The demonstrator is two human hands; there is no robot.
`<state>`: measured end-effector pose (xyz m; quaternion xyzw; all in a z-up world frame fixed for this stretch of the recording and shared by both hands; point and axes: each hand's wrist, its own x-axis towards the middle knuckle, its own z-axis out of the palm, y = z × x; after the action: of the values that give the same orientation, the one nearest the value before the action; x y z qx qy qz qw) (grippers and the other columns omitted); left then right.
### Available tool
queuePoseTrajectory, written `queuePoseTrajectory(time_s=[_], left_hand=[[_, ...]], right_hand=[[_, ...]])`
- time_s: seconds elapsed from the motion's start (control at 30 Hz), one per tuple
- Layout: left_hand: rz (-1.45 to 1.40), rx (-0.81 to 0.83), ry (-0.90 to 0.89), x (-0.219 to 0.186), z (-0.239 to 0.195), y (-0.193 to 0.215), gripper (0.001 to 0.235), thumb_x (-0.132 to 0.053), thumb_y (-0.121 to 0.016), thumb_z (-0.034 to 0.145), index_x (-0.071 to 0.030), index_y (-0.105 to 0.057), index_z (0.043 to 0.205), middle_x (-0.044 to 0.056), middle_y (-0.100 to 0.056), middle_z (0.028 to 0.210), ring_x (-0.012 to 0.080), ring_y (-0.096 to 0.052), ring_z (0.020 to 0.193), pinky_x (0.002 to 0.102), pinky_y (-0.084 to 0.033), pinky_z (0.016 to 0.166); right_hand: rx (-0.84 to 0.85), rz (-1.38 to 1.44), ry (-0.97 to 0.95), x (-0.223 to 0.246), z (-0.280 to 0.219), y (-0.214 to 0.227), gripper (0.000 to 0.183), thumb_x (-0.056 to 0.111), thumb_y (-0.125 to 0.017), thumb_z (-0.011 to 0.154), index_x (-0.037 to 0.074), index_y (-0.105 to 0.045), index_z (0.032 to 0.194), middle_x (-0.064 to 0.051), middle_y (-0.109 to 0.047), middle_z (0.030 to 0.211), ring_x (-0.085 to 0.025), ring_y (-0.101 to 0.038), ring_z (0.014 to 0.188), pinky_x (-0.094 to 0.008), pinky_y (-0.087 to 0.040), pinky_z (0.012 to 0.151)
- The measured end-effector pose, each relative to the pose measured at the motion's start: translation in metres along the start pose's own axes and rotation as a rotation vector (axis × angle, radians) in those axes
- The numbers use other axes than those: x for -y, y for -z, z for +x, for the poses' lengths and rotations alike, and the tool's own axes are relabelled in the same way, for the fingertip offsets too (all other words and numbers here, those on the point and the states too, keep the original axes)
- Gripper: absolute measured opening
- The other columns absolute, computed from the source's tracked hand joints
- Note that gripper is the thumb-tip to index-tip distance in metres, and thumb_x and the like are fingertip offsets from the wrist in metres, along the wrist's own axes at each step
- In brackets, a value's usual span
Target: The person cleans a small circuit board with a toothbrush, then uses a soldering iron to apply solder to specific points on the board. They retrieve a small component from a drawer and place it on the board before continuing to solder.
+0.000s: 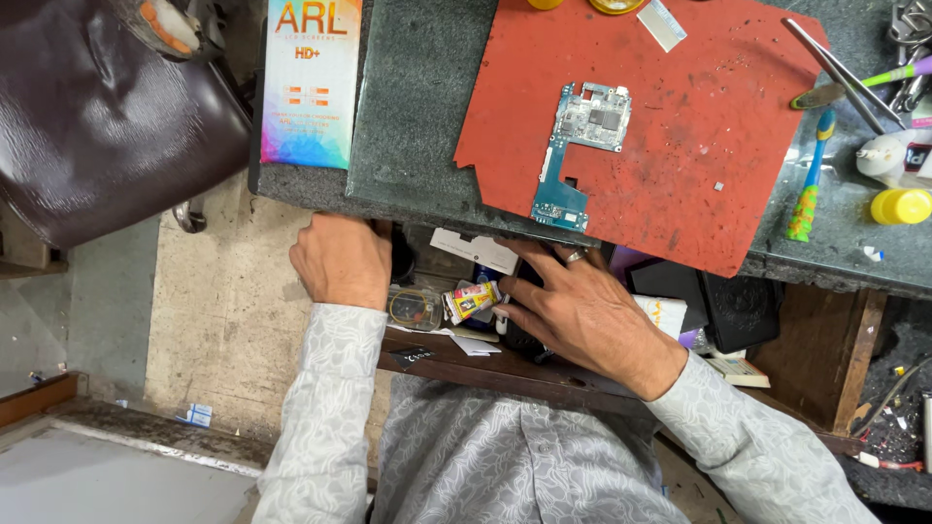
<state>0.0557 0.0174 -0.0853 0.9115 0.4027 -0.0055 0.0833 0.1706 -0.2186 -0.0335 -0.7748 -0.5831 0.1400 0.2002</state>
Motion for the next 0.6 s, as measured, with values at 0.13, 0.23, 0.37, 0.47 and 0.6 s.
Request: queuePoseTrajectory(time_s=[0.13,0.23,0.37,0.47,0.6], left_hand=[[-0.010,0.195,0.047,0.003,0.002,0.009,0.026,-0.023,-0.082,0.080,0.001,-0.075,0.074,0.025,-0.071,0.078,0.0399,-0.073,0.072,0.050,-0.056,0.072],[-0.030,0.086,0.029,0.005,-0.003,0.006,0.016,-0.018,-0.080,0.077,-0.003,-0.076,0.077,0.024,-0.072,0.080,0.0429,-0.072,0.076,0.051,-0.056,0.073],[-0.035,-0.014,0.074,0.001,0.006,-0.007,0.024,-0.023,-0.082,0.075,-0.001,-0.074,0.078,0.023,-0.072,0.080,0.0447,-0.071,0.078,0.052,-0.055,0.075],[-0.039,0.006,0.104,0.000,0.010,-0.011,0.024,-0.024,-0.080,0.078,-0.001,-0.074,0.083,0.023,-0.073,0.083,0.0431,-0.072,0.081,0.051,-0.056,0.079],[-0.005,-0.062,0.065,-0.004,0.008,0.000,0.037,-0.037,-0.083,0.076,-0.002,-0.075,0.085,0.025,-0.073,0.087,0.0475,-0.070,0.082,0.056,-0.053,0.075]], right_hand=[[-0.029,-0.023,0.013,-0.001,-0.001,0.002,0.030,0.035,-0.069,0.090,0.011,-0.076,0.105,-0.010,-0.056,0.138,-0.035,-0.054,0.122,-0.050,-0.044,0.096],[-0.022,-0.003,0.016,0.000,-0.001,0.001,0.031,0.035,-0.069,0.090,0.009,-0.075,0.105,-0.011,-0.056,0.139,-0.035,-0.054,0.119,-0.050,-0.044,0.097],[0.058,0.058,-0.061,-0.003,0.000,0.001,0.031,0.036,-0.068,0.092,0.011,-0.076,0.109,-0.010,-0.058,0.132,-0.034,-0.056,0.116,-0.049,-0.046,0.094],[0.032,0.036,-0.030,-0.003,0.000,0.000,0.031,0.036,-0.068,0.092,0.010,-0.075,0.108,-0.010,-0.059,0.132,-0.035,-0.058,0.114,-0.048,-0.046,0.092],[-0.029,0.025,0.031,-0.003,-0.002,0.001,0.029,0.034,-0.069,0.090,0.011,-0.075,0.106,-0.010,-0.058,0.136,-0.034,-0.060,0.111,-0.048,-0.047,0.091]])
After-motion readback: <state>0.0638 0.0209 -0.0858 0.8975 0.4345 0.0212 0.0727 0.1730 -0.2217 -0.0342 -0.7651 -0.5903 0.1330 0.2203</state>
